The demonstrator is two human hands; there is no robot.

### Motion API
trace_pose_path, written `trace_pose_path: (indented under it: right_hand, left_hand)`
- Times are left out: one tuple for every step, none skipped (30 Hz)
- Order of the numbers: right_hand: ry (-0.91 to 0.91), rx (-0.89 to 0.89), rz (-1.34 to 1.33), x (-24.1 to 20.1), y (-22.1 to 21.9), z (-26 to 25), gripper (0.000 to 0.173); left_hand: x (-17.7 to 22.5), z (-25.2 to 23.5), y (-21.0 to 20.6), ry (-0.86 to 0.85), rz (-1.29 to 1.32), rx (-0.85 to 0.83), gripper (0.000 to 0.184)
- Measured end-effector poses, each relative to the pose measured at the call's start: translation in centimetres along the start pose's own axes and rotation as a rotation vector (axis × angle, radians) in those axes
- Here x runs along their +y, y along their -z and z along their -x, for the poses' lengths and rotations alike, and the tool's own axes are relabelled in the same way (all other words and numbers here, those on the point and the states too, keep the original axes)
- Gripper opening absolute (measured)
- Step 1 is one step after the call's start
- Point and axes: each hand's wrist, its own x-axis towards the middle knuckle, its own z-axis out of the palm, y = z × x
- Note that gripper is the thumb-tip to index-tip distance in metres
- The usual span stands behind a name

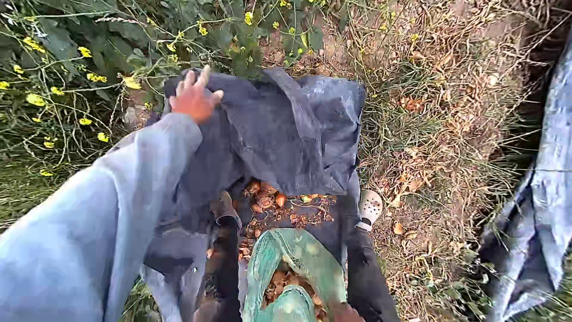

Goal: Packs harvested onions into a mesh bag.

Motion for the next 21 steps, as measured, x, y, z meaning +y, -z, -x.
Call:
trace_pose_path:
  right_hand:
    - [0.043, 0.037, 0.033, 0.0, 1.9, -1.5, 0.049]
    - [0.108, 0.088, 0.044, 0.2, 4.2, -3.7, 0.055]
    - [0.166, 0.088, 0.020, 0.4, 6.5, -5.4, 0.063]
    - [0.221, 0.071, -0.031, 0.5, 8.5, -6.4, 0.068]
    - [0.277, 0.067, -0.073, 0.3, 11.1, -7.7, 0.072]
    - [0.334, 0.094, -0.091, -0.3, 14.8, -9.5, 0.073]
    - [0.391, 0.149, -0.077, -1.1, 18.4, -11.1, 0.069]
    - [0.451, 0.230, -0.023, -1.9, 21.3, -12.1, 0.062]
    - [0.514, 0.291, 0.045, -3.0, 24.6, -12.3, 0.056]
    - [0.563, 0.350, 0.030, -4.3, 28.6, -11.7, 0.055]
    - [0.624, 0.455, -0.073, -5.7, 32.3, -11.2, 0.060]
    - [0.677, 0.546, -0.149, -7.3, 36.0, -10.5, 0.070]
    - [0.722, 0.638, -0.171, -8.8, 39.6, -9.5, 0.075]
    - [0.754, 0.728, -0.156, -10.2, 43.1, -8.3, 0.074]
    - [0.771, 0.801, -0.134, -11.3, 46.0, -7.0, 0.072]
    - [0.777, 0.869, -0.135, -12.3, 47.9, -5.9, 0.066]
    - [0.783, 0.946, -0.167, -13.0, 48.8, -4.9, 0.057]
    - [0.772, 0.982, -0.198, -13.6, 49.0, -4.1, 0.050]
    - [0.783, 0.963, -0.207, -14.0, 48.7, -3.9, 0.045]
    - [0.791, 0.889, -0.213, -14.1, 47.7, -4.1, 0.041]
    - [0.797, 0.780, -0.194, -13.9, 46.5, -5.0, 0.039]
  left_hand:
    - [0.4, -1.4, 3.0, 0.022, 0.008, 0.054, 0.074]
    - [1.4, -1.9, 5.6, 0.046, 0.023, 0.117, 0.073]
    - [3.0, -1.2, 7.0, 0.024, 0.031, 0.186, 0.064]
    - [5.2, 1.1, 6.4, -0.039, 0.040, 0.225, 0.053]
    - [7.4, 4.9, 4.6, -0.142, 0.080, 0.232, 0.047]
    - [10.0, 9.2, 2.3, -0.306, 0.197, 0.218, 0.042]
    - [12.4, 13.7, -1.5, -0.467, 0.362, 0.138, 0.037]
    - [13.5, 18.5, -6.2, -0.537, 0.512, -0.075, 0.038]
    - [13.6, 22.4, -10.7, -0.508, 0.562, -0.400, 0.042]
    - [13.5, 24.1, -14.4, -0.432, 0.528, -0.689, 0.043]
    - [13.0, 23.7, -17.1, -0.324, 0.494, -0.850, 0.044]
    - [12.2, 21.8, -18.9, -0.213, 0.501, -0.857, 0.050]
    - [11.1, 18.4, -19.5, -0.131, 0.493, -0.759, 0.060]
    - [10.0, 13.8, -19.1, -0.089, 0.468, -0.604, 0.071]
    - [8.9, 8.8, -17.5, -0.060, 0.426, -0.454, 0.077]
    - [7.8, 3.8, -15.5, -0.046, 0.367, -0.306, 0.080]
    - [6.9, -0.7, -13.4, -0.038, 0.317, -0.183, 0.081]
    - [6.5, -4.5, -11.3, -0.044, 0.266, -0.083, 0.084]
    - [6.4, -7.1, -9.6, -0.055, 0.213, -0.015, 0.087]
    - [6.7, -8.4, -8.5, -0.068, 0.161, 0.035, 0.088]
    - [7.5, -8.6, -7.6, -0.087, 0.125, 0.064, 0.086]
